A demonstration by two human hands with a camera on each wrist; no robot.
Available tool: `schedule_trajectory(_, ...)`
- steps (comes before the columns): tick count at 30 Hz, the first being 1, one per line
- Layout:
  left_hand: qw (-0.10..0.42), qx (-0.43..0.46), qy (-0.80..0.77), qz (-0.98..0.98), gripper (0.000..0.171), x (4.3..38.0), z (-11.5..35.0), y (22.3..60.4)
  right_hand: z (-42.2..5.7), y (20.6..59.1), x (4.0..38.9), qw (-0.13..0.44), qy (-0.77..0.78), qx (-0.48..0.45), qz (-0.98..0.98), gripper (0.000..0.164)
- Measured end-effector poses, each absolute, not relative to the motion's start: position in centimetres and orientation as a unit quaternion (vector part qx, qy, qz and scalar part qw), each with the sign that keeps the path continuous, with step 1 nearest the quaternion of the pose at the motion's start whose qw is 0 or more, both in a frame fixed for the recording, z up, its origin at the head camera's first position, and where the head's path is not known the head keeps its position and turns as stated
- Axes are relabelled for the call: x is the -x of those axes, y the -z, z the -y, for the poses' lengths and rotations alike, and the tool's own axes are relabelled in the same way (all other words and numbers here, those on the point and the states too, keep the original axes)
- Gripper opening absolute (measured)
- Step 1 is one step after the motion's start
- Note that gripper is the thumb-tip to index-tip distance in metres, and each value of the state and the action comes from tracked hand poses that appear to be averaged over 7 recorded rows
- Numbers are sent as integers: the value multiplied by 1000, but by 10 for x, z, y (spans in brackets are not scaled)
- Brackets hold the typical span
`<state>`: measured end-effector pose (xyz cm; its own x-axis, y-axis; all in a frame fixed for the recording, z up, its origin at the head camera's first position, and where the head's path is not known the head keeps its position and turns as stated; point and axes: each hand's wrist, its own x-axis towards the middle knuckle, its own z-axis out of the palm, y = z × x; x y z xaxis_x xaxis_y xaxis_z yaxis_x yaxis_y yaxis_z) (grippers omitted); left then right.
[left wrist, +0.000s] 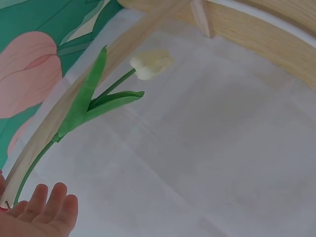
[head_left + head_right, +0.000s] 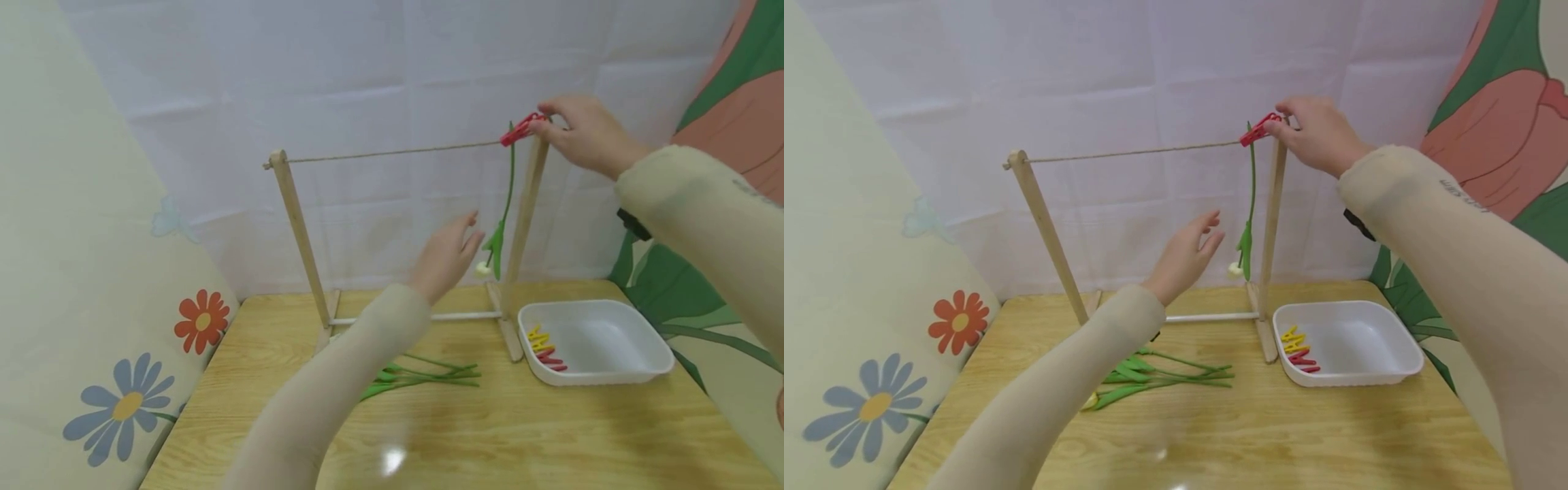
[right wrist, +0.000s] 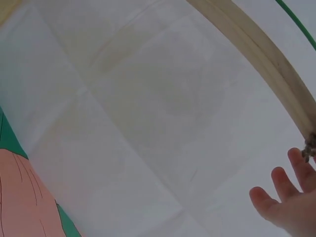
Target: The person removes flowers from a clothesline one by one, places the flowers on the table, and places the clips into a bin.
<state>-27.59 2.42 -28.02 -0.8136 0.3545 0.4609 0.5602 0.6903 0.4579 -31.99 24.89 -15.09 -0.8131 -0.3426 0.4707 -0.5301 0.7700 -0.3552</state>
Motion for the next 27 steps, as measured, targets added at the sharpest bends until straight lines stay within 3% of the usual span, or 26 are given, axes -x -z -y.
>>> schedule_trajectory(27, 115, 196, 473, 851, 51, 300, -80, 240, -245, 152, 323, 171, -296, -237, 909, 47)
